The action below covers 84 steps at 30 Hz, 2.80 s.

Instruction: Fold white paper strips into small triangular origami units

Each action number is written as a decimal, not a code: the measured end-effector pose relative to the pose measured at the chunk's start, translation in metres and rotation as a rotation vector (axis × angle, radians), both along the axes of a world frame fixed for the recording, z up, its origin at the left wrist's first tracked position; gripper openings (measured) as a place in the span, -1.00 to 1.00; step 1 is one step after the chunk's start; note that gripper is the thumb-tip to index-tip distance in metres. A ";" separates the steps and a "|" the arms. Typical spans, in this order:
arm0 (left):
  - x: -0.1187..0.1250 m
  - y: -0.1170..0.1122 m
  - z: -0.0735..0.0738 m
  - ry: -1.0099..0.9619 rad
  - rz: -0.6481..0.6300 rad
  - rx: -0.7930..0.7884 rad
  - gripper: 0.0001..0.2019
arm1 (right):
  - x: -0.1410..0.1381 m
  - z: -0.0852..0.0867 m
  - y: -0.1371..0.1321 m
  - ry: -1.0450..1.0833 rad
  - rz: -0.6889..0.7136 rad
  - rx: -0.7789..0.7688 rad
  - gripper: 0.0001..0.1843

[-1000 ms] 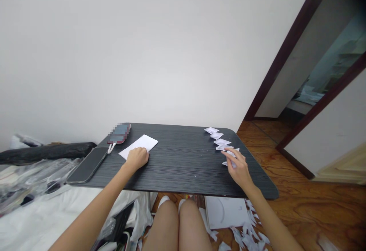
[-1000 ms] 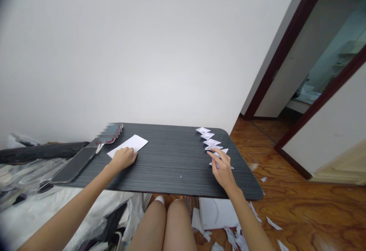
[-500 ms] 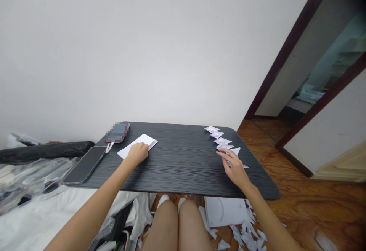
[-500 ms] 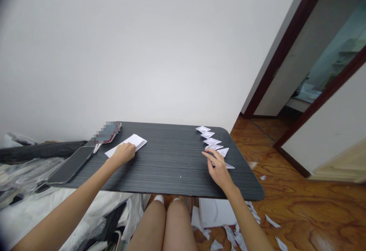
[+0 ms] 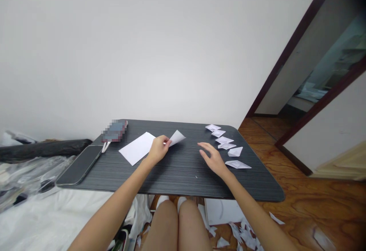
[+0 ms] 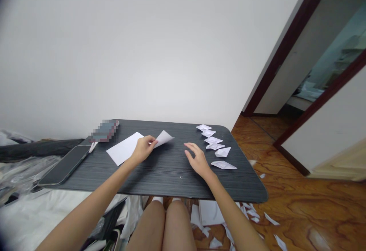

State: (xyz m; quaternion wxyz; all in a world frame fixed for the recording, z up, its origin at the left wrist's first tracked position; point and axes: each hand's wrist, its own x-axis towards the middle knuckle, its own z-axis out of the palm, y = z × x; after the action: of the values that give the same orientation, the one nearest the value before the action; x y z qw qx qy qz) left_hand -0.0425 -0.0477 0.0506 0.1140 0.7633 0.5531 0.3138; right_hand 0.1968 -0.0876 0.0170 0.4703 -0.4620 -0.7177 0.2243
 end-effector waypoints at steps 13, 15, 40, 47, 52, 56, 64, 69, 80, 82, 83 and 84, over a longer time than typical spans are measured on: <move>0.041 0.046 -0.008 -1.012 -0.055 -0.278 -0.67 | -0.038 0.003 0.084 0.895 0.165 -0.490 -0.65; 0.039 0.049 -0.007 -1.017 -0.183 -0.353 -0.66 | -0.036 0.002 0.088 0.884 0.143 -0.447 -0.66; 0.033 0.047 -0.004 -1.192 -0.420 -0.503 -0.63 | -0.024 0.014 0.078 0.833 0.155 -0.535 -0.65; 0.034 0.048 -0.009 -1.242 -0.437 -0.531 -0.71 | -0.026 0.013 0.077 0.876 0.172 -0.549 -0.69; 0.040 0.047 -0.014 -1.255 -0.363 -0.557 -0.60 | -0.029 0.012 0.078 0.915 0.220 -0.579 -0.73; 0.046 0.044 -0.018 -1.236 -0.359 -0.606 -0.53 | -0.032 0.010 0.077 0.953 0.244 -0.604 -0.77; 0.050 0.040 -0.018 -1.276 -0.397 -0.651 -0.51 | -0.044 0.005 0.077 1.017 0.212 -0.664 -0.78; 0.048 0.042 -0.016 -1.321 -0.382 -0.634 -0.53 | -0.041 0.007 0.081 1.123 -0.022 -0.520 -0.85; 0.048 0.041 -0.019 -1.294 -0.422 -0.658 -0.65 | -0.040 0.008 0.082 1.157 -0.079 -0.507 -0.87; 0.049 0.041 -0.021 -1.290 -0.430 -0.667 -0.65 | -0.041 0.008 0.082 1.165 -0.079 -0.517 -0.87; 0.049 0.041 -0.021 -1.282 -0.439 -0.670 -0.65 | -0.041 0.008 0.082 1.170 -0.075 -0.522 -0.87; 0.050 0.040 -0.022 -1.271 -0.448 -0.672 -0.64 | -0.041 0.008 0.082 1.172 -0.067 -0.527 -0.86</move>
State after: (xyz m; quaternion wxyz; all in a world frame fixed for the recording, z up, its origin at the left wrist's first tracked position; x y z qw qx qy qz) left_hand 0.0073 -0.0073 0.0289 0.6991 0.4534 0.2783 0.4777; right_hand 0.1555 -0.0059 0.0250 0.6619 -0.3850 -0.2475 0.5936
